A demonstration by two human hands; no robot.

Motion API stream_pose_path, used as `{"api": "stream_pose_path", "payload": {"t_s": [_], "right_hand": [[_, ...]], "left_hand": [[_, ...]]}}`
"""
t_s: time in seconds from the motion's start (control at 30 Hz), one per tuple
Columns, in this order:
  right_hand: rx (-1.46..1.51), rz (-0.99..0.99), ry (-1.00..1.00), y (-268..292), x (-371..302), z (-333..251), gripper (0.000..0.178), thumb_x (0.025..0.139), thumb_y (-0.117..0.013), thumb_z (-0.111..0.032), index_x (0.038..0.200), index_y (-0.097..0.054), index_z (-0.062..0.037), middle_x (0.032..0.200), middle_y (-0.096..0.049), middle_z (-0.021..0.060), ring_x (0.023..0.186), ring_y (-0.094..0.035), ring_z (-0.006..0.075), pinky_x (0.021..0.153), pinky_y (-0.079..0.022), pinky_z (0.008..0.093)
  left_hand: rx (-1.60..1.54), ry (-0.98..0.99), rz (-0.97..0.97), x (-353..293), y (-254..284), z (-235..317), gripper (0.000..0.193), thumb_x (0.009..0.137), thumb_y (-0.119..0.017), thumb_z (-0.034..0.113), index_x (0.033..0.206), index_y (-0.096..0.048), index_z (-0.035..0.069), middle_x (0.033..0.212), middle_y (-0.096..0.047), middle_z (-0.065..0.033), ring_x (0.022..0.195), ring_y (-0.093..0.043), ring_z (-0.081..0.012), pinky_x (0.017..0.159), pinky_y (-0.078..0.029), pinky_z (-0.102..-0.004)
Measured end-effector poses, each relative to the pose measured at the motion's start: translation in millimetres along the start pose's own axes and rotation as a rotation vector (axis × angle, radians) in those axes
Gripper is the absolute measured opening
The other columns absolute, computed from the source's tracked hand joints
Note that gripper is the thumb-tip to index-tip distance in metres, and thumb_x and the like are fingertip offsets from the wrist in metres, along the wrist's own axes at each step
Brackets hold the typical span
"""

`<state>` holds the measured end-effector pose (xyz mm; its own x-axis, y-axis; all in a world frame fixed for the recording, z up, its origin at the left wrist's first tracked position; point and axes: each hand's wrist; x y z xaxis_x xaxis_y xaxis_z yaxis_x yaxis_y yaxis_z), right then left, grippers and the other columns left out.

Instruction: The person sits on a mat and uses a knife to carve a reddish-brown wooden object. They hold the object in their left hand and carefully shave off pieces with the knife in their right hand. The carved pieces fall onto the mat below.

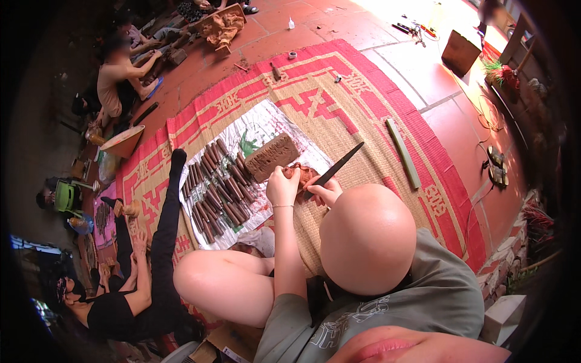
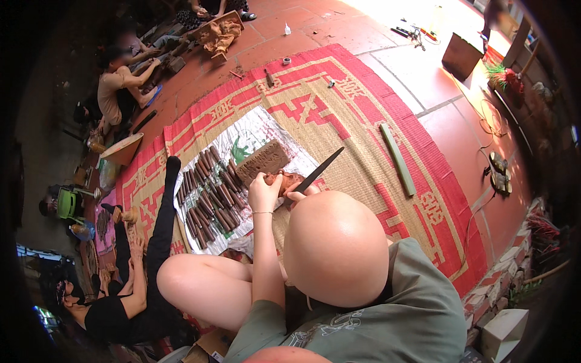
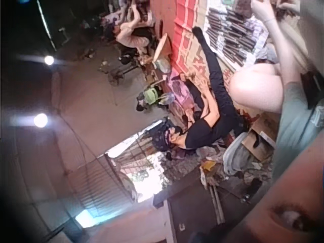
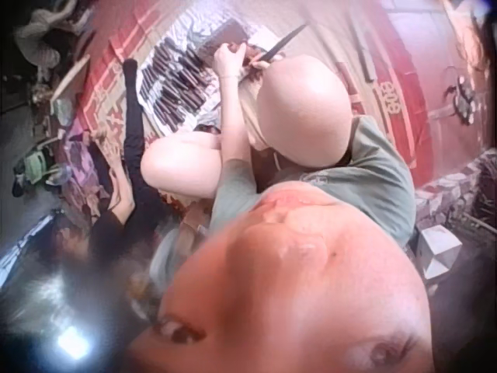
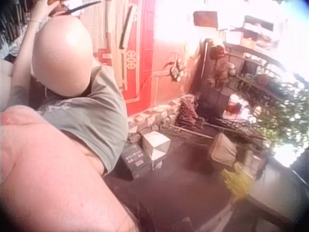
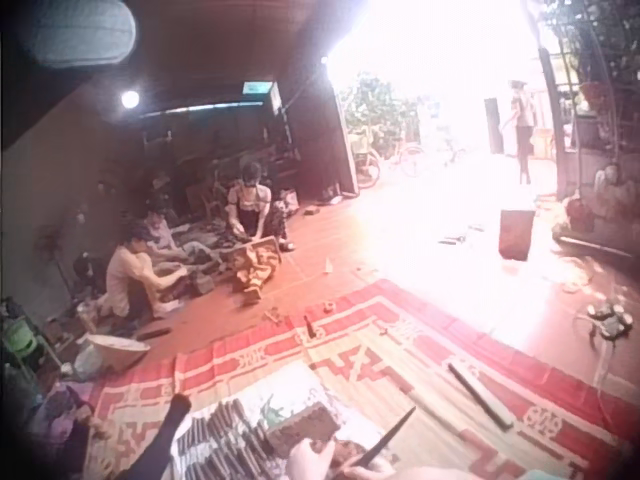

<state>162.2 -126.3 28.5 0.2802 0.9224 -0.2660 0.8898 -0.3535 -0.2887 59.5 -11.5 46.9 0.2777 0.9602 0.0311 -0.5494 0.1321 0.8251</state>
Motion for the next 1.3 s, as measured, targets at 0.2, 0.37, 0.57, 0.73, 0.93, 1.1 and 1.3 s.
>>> {"api": "stream_pose_path", "payload": {"t_s": [0.2, 0.37, 0.57, 0.73, 0.93, 1.1, 1.3], "right_hand": [[0.056, -0.039, 0.001, 17.0, -24.3, -14.2, 0.013, 0.081, -0.057, -0.013, 0.089, -0.060, -0.0023, 0.065, -0.057, 0.0032, 0.052, -0.052, 0.0079, 0.046, -0.040, 0.0212], [0.097, -0.024, -0.010, 33.3, -37.2, -18.1, 0.014, 0.080, -0.057, -0.013, 0.089, -0.060, -0.0023, 0.066, -0.058, 0.0035, 0.055, -0.053, 0.0086, 0.047, -0.040, 0.0215], [0.139, -0.031, -0.001, 29.4, -30.6, -11.2, 0.015, 0.080, -0.058, -0.014, 0.090, -0.060, -0.0023, 0.068, -0.059, 0.0038, 0.058, -0.054, 0.0093, 0.049, -0.040, 0.0218], [0.197, -0.045, 0.070, 16.0, -9.3, -1.0, 0.016, 0.080, -0.059, -0.014, 0.090, -0.060, -0.0022, 0.070, -0.059, 0.0041, 0.061, -0.055, 0.0099, 0.050, -0.040, 0.0220], [0.008, -0.061, -0.104, 15.1, -12.9, -9.4, 0.020, 0.082, -0.056, -0.013, 0.099, -0.056, -0.0019, 0.080, -0.061, 0.0061, 0.071, -0.058, 0.0135, 0.059, -0.046, 0.0262], [0.068, -0.182, -0.160, 24.0, -53.1, -24.7, 0.021, 0.083, -0.055, -0.013, 0.101, -0.055, -0.0020, 0.081, -0.061, 0.0065, 0.072, -0.059, 0.0139, 0.060, -0.047, 0.0266], [0.117, -0.319, -0.250, 29.8, -88.8, -58.9, 0.022, 0.083, -0.054, -0.012, 0.103, -0.054, -0.0022, 0.083, -0.060, 0.0069, 0.073, -0.059, 0.0143, 0.062, -0.048, 0.0270]], "left_hand": [[0.316, -0.439, -0.599, 64.7, 13.8, 38.3, 0.047, 0.064, -0.064, 0.048, 0.074, -0.062, 0.002, 0.080, -0.062, -0.0205, 0.077, -0.061, -0.0334, 0.068, -0.049, -0.0402], [0.520, -0.747, -0.829, 82.6, 3.8, 23.5, 0.061, 0.061, -0.067, 0.055, 0.085, -0.058, -0.001, 0.087, -0.060, -0.0219, 0.083, -0.059, -0.0347, 0.072, -0.047, -0.0407], [0.483, -0.659, -0.955, 127.4, 26.1, -12.9, 0.067, 0.060, -0.072, 0.052, 0.093, -0.058, -0.004, 0.090, -0.062, -0.0204, 0.085, -0.061, -0.0301, 0.074, -0.047, -0.0350], [0.321, -0.389, -0.878, 115.4, 43.9, -44.2, 0.061, 0.062, -0.072, 0.050, 0.084, -0.059, -0.006, 0.084, -0.063, -0.0170, 0.079, -0.063, -0.0237, 0.070, -0.048, -0.0322], [0.204, -0.388, -0.535, 43.5, 54.3, -47.4, 0.061, 0.066, -0.066, 0.049, 0.095, -0.057, -0.003, 0.086, -0.063, -0.0189, 0.082, -0.062, -0.0307, 0.071, -0.048, -0.0360], [0.223, -0.275, -0.529, -3.7, 62.8, -54.1, 0.057, 0.071, -0.063, 0.046, 0.098, -0.058, -0.004, 0.081, -0.063, -0.0200, 0.078, -0.062, -0.0322, 0.070, -0.048, -0.0369], [-0.073, 0.089, -0.587, -21.6, 68.0, -74.2, 0.044, 0.074, -0.062, 0.043, 0.079, -0.064, -0.001, 0.066, -0.062, -0.0083, 0.052, -0.058, -0.0163, 0.050, -0.046, -0.0262]]}}
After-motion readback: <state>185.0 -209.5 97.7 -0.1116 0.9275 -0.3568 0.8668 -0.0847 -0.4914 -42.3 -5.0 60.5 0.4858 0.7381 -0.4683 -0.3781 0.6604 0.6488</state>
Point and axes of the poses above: each hand's wrist, its own x-axis towards the middle knuckle, its own y-axis out of the back of the hand, z = x × y
